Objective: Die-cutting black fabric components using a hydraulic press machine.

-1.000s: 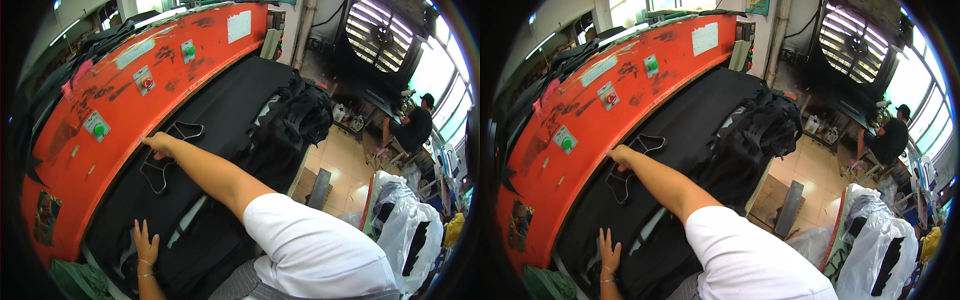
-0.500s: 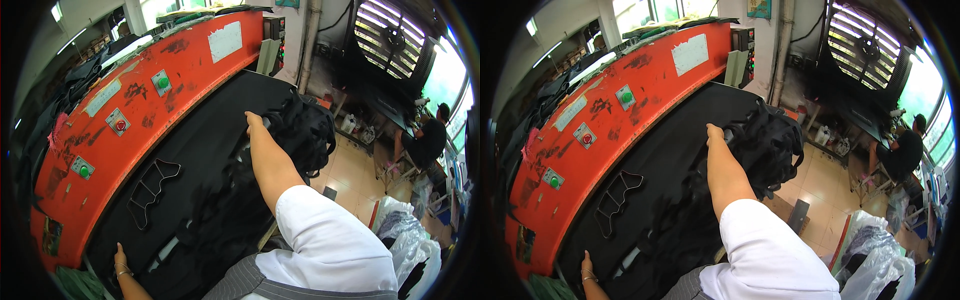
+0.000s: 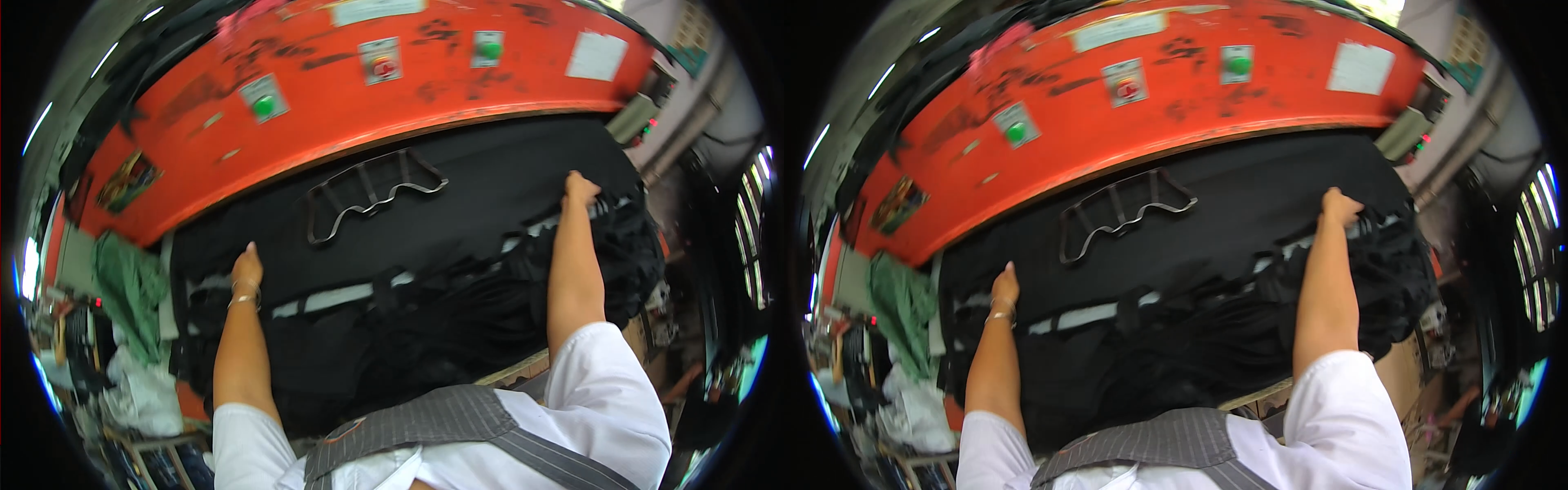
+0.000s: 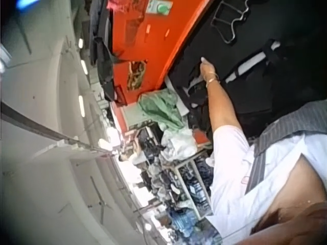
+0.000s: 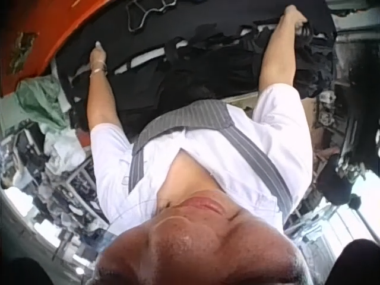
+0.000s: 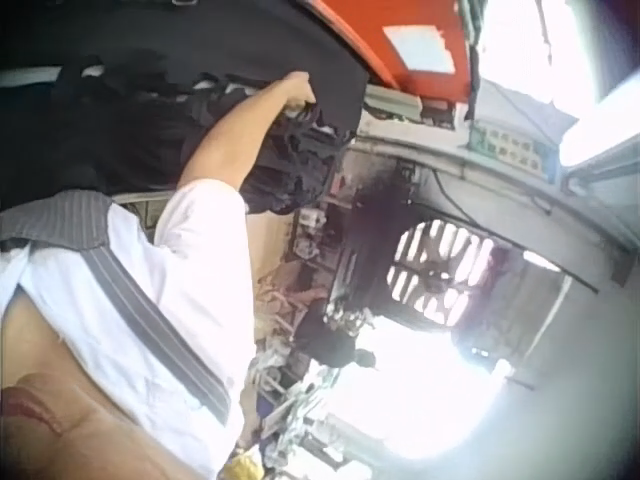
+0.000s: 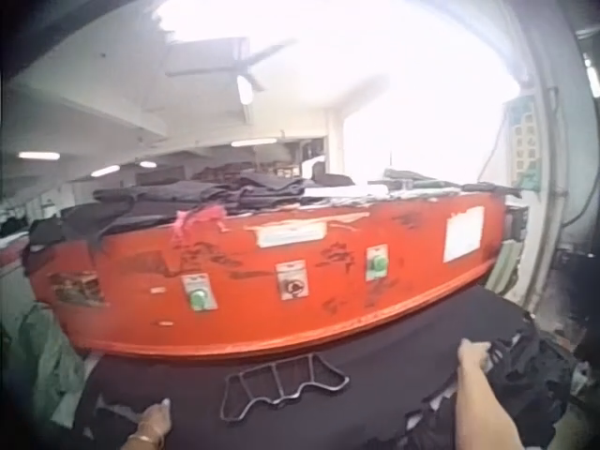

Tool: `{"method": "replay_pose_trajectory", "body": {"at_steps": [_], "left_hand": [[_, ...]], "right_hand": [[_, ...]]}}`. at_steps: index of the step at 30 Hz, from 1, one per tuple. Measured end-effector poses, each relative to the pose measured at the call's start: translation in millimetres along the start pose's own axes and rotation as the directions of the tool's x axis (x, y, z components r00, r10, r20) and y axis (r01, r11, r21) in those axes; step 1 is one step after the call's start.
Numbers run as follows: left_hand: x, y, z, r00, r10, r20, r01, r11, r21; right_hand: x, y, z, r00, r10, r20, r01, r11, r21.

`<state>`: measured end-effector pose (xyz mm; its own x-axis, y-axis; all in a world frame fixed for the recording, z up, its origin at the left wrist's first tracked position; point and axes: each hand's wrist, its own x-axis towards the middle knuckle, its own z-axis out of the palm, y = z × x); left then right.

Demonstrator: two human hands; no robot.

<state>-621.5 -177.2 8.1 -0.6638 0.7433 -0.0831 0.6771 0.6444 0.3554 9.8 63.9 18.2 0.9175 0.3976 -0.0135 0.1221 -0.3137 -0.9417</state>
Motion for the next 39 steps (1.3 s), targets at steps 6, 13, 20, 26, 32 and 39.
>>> {"method": "replay_pose_trajectory", "body": {"at_steps": [6, 13, 20, 26, 32, 39], "left_hand": [[-23.1, -15.0, -13.6, 0.963, 0.268, 0.035, -0.263, 0.959, -0.11], [-81.2, -49.4, -2.9, 0.922, 0.372, -0.105, -0.37, 0.928, 0.044], [-86.2, -64.3, -9.6, 0.812, 0.497, -0.305, -0.566, 0.797, -0.209], [-77.9, -62.1, -12.4, 0.83, 0.513, -0.221, -0.557, 0.787, -0.265], [-72.5, -72.2, -14.5, 0.827, 0.528, -0.193, -0.561, 0.754, -0.343], [-62.5, -61.3, -19.7, 0.819, 0.526, -0.228, -0.573, 0.754, -0.322]], "right_hand": [[-153.8, -71.4, -12.2, -0.009, -0.682, 0.731, 0.774, 0.458, 0.437], [-222.9, -47.8, 29.7, -0.205, -0.42, 0.884, 0.963, 0.074, 0.258], [-331.7, -27.0, -33.5, -0.142, -0.616, 0.775, 0.934, 0.175, 0.31], [-379.3, -8.3, -43.4, -0.1, -0.606, 0.79, 0.935, 0.214, 0.283], [-355.2, -8.2, -52.5, -0.202, -0.48, 0.854, 0.827, 0.384, 0.411], [-330.4, 0.1, -50.7, -0.221, -0.435, 0.873, 0.866, 0.324, 0.381]]}}
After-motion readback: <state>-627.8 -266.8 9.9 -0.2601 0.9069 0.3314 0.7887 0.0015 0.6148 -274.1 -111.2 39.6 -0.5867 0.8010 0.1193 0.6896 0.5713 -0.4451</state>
